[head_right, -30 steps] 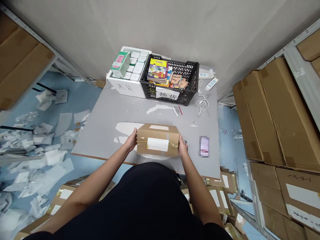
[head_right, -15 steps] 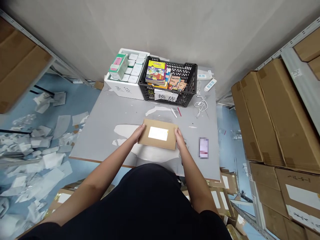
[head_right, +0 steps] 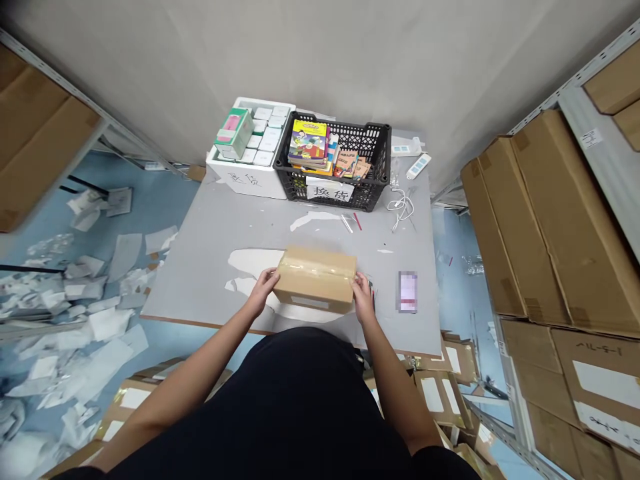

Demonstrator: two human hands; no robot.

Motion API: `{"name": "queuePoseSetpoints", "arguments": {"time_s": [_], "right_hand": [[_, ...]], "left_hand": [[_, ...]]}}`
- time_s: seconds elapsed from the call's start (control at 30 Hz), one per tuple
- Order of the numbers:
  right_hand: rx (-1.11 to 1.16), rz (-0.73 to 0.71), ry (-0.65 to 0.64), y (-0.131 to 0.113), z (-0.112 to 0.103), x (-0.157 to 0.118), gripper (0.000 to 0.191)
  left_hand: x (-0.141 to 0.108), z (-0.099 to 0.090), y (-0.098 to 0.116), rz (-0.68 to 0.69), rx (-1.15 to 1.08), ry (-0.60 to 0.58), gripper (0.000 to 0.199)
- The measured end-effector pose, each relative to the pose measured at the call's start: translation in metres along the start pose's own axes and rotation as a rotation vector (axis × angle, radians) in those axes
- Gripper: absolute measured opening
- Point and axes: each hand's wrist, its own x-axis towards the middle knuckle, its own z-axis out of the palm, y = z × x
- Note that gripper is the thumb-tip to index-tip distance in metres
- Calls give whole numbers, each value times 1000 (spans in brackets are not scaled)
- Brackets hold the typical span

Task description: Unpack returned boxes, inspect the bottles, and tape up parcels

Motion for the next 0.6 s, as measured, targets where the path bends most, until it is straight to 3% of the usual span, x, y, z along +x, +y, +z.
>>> {"name": "queuePoseSetpoints", "arguments": {"time_s": [0.13, 0.23, 0.3, 0.37, 0.47, 0.6], "right_hand": [[-68, 4, -36, 24, -7, -19, 76], [-76, -34, -31, 37, -17, -27, 67], [-161, -71, 60, 47, -26, -31, 62], [-332, -92, 200, 60, -38, -35, 60], [-602, -59, 328, 81, -54, -42, 60], [-744, 36, 338, 99, -63, -43, 60]], "left_hand": [[-28, -5, -24, 66, 84, -102, 68], [-38, 2, -28, 158, 217, 21, 66], [-40, 6, -22, 290, 408, 130, 60], [-44, 10, -13, 469, 633, 148, 47], [-53, 14, -1, 689, 904, 15, 35], [-70, 26, 4, 835, 1101, -162, 38]]}}
